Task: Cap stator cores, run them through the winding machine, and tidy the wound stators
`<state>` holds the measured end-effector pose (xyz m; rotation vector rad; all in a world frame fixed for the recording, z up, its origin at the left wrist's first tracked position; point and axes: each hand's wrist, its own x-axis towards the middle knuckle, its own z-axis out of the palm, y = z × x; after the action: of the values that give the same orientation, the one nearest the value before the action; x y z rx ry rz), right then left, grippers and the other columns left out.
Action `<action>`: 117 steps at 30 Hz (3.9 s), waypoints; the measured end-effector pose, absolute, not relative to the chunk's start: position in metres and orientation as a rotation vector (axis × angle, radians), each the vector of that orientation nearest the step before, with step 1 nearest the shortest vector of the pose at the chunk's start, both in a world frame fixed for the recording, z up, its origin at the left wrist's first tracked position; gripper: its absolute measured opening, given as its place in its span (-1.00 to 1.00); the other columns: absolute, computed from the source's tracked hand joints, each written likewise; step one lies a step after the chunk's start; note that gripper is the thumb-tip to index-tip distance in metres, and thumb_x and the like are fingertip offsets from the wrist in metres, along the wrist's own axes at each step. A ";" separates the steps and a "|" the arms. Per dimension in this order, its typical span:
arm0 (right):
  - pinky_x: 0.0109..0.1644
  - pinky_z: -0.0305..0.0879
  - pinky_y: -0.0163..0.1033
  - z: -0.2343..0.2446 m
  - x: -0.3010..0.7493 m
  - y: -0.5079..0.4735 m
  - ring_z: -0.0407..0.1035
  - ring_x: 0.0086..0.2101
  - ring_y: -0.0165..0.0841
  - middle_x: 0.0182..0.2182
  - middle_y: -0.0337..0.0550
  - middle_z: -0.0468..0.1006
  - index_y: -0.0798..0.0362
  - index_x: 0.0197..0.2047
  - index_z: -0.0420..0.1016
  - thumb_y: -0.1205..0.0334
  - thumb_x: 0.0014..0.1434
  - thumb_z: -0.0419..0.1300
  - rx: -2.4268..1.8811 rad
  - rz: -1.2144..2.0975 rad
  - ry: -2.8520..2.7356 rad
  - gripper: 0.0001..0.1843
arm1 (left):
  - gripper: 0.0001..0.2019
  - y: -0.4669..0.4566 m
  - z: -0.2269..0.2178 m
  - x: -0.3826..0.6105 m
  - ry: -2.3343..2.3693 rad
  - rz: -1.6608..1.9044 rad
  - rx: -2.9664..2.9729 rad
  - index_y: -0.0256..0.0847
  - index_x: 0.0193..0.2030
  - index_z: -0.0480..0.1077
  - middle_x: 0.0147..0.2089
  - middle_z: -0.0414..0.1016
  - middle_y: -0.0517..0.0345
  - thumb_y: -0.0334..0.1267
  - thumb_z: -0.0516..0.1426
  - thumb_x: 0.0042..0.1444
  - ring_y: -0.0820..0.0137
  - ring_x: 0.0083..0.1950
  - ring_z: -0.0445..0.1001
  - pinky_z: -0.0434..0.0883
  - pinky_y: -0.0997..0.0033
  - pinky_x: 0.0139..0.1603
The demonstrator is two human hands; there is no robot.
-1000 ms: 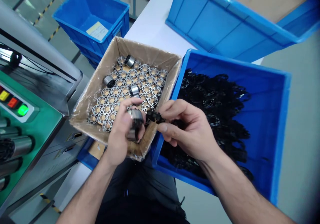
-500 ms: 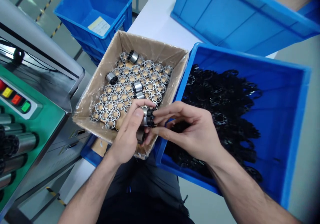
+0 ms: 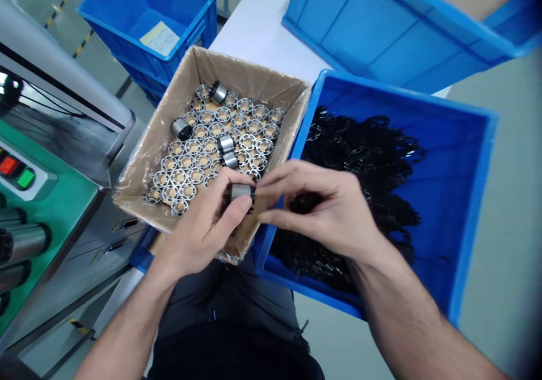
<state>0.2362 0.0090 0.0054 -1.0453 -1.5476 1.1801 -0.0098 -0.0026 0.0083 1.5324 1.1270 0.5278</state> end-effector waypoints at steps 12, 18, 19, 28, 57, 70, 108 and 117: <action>-0.07 0.59 -0.09 -0.006 0.263 -0.048 0.76 -0.09 -0.11 0.06 -0.10 0.75 -0.02 0.17 0.74 0.25 0.42 0.51 -2.027 1.195 -2.495 -0.72 | -0.72 0.010 0.007 -0.028 1.171 0.656 1.400 -0.06 0.16 0.49 -0.06 0.53 0.15 -0.06 0.37 0.45 0.33 -0.14 0.50 0.45 0.35 -0.13; -0.06 0.59 -0.18 -0.009 0.281 -0.054 0.73 -0.13 -0.26 0.01 -0.09 0.76 0.00 0.12 0.71 0.49 0.46 0.29 -1.897 1.268 -2.271 -0.71 | -0.71 0.000 -0.001 0.011 0.915 0.769 0.752 -0.09 0.21 0.48 -0.09 0.60 0.15 0.02 0.26 0.56 0.41 -0.28 0.62 0.52 0.46 -0.33; -0.08 0.59 -0.19 -0.007 0.288 -0.054 0.72 -0.16 -0.28 -0.02 -0.09 0.76 0.00 0.14 0.72 0.47 0.47 0.27 -1.831 1.258 -2.220 -0.70 | -0.64 -0.002 -0.002 0.016 0.878 0.763 0.710 -0.10 0.21 0.48 -0.16 0.60 0.16 0.13 0.21 0.59 0.40 -0.34 0.61 0.50 0.46 -0.39; -0.19 0.63 -0.31 0.024 0.242 -0.049 0.61 -0.30 -0.40 -0.19 -0.25 0.75 -0.15 0.23 0.77 0.35 0.35 0.57 -1.407 1.071 -1.455 -0.57 | -0.53 -0.019 -0.016 0.026 0.801 0.833 0.797 -0.05 0.04 0.46 -0.31 0.37 0.25 0.28 0.00 0.68 0.40 -0.38 0.31 0.38 0.37 -0.29; -0.31 0.61 -0.27 0.003 0.215 -0.026 0.48 -0.47 -0.44 -0.33 -0.25 0.77 -0.08 -0.06 0.92 0.32 0.08 0.71 -1.216 1.416 -1.182 -0.67 | -0.54 -0.022 -0.008 0.014 0.840 0.755 0.925 0.01 0.36 0.46 -0.13 0.47 0.17 0.25 0.03 0.69 0.42 -0.31 0.38 0.43 0.39 -0.29; -0.29 0.55 -0.14 0.014 0.180 -0.025 0.34 -0.52 -0.38 -0.35 -0.26 0.49 -0.18 0.02 0.64 -0.15 0.70 0.11 -1.196 1.077 -0.893 -0.65 | -0.76 -0.020 -0.007 0.024 0.904 0.758 1.035 -0.09 -0.02 0.68 -0.35 0.61 0.25 -0.03 0.48 0.37 0.48 -0.48 0.43 0.34 0.49 -0.48; -0.45 0.36 -0.33 -0.013 0.182 -0.031 0.42 -0.43 -0.46 -0.25 -0.27 0.71 -0.06 -0.14 0.74 0.46 0.38 0.36 -1.335 0.932 -1.172 -0.80 | -0.48 -0.020 -0.016 0.022 0.921 0.771 0.849 -0.02 0.31 0.45 -0.38 0.35 0.29 0.35 0.03 0.65 0.42 -0.43 0.32 0.37 0.43 -0.41; -0.05 0.54 -0.09 -0.012 0.177 -0.033 0.57 -0.21 -0.31 -0.22 -0.25 0.64 -0.09 -0.01 0.66 0.49 0.48 0.31 -1.240 0.732 -1.413 -0.75 | -0.52 -0.016 -0.014 0.013 0.746 0.835 0.752 -0.04 0.41 0.53 -0.15 0.59 0.15 0.21 0.07 0.69 0.38 -0.29 0.53 0.54 0.40 -0.24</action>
<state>0.1774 -0.0332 -0.0117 -1.2399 -1.4129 0.7316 0.0134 -0.0159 -0.0140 0.7525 0.7463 0.8350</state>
